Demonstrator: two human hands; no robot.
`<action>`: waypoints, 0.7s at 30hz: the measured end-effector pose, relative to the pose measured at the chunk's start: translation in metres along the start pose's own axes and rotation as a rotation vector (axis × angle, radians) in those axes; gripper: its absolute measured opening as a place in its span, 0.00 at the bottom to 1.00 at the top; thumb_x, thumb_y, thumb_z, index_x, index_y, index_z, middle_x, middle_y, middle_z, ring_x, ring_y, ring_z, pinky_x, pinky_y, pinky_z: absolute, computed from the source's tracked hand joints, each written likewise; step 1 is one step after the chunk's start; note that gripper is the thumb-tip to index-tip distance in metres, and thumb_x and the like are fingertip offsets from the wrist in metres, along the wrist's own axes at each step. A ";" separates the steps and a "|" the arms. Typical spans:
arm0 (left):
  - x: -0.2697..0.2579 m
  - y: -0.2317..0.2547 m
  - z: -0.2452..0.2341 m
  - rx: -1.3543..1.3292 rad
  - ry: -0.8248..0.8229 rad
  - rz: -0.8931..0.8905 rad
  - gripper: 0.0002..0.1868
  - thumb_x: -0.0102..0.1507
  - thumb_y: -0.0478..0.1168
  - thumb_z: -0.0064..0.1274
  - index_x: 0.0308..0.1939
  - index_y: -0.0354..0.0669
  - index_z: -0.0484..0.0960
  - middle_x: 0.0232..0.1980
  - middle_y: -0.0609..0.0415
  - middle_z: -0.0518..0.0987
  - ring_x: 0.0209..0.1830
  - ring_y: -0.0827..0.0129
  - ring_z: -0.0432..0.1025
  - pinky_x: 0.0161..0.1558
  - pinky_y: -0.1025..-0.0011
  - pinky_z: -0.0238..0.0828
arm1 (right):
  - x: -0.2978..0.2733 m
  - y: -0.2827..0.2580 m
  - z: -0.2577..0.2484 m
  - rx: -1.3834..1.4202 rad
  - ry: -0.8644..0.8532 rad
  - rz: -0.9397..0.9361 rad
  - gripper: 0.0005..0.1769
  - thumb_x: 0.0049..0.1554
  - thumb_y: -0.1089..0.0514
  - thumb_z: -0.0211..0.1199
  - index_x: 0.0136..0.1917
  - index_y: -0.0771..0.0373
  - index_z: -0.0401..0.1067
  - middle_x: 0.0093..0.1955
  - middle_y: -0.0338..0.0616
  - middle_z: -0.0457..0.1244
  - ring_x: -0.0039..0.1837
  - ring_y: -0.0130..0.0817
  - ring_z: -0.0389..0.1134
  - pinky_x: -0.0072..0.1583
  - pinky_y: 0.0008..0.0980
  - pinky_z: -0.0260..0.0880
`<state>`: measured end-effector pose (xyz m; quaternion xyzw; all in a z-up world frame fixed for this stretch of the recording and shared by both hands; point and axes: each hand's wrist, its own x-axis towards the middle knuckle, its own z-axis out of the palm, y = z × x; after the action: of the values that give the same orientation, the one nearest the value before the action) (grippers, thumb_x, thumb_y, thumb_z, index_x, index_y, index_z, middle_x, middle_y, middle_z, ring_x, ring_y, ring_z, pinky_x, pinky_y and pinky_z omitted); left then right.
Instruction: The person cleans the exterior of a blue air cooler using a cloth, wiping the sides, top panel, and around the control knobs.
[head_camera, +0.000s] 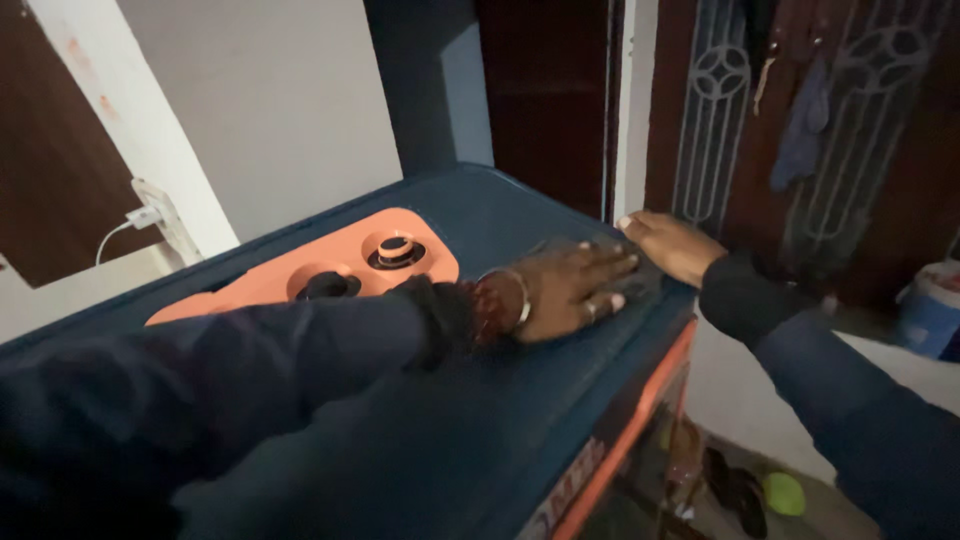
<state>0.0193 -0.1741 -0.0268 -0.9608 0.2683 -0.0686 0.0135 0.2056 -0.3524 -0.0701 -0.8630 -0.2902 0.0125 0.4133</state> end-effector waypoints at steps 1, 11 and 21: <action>0.011 0.000 0.003 0.017 0.057 0.003 0.34 0.71 0.60 0.28 0.78 0.53 0.56 0.82 0.50 0.55 0.82 0.52 0.49 0.78 0.49 0.40 | 0.007 0.008 -0.001 -0.034 0.024 -0.112 0.31 0.67 0.41 0.43 0.68 0.64 0.68 0.68 0.49 0.65 0.69 0.42 0.64 0.69 0.37 0.60; -0.022 0.017 0.003 -0.069 0.124 0.109 0.31 0.73 0.57 0.29 0.79 0.56 0.61 0.80 0.46 0.60 0.82 0.49 0.52 0.80 0.47 0.38 | 0.002 0.000 -0.001 -0.020 -0.015 -0.049 0.33 0.67 0.40 0.41 0.58 0.68 0.76 0.59 0.54 0.71 0.61 0.46 0.70 0.66 0.42 0.64; -0.142 0.089 -0.030 -0.282 -0.039 0.006 0.33 0.71 0.60 0.28 0.78 0.55 0.58 0.84 0.48 0.54 0.83 0.50 0.48 0.76 0.47 0.45 | 0.040 0.022 0.007 -0.248 -0.016 -0.158 0.27 0.67 0.45 0.41 0.58 0.64 0.75 0.63 0.53 0.67 0.64 0.52 0.68 0.66 0.45 0.63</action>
<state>-0.1507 -0.1767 -0.0199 -0.9534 0.2780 -0.0114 -0.1165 0.2481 -0.3382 -0.0816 -0.8818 -0.3598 -0.0491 0.3009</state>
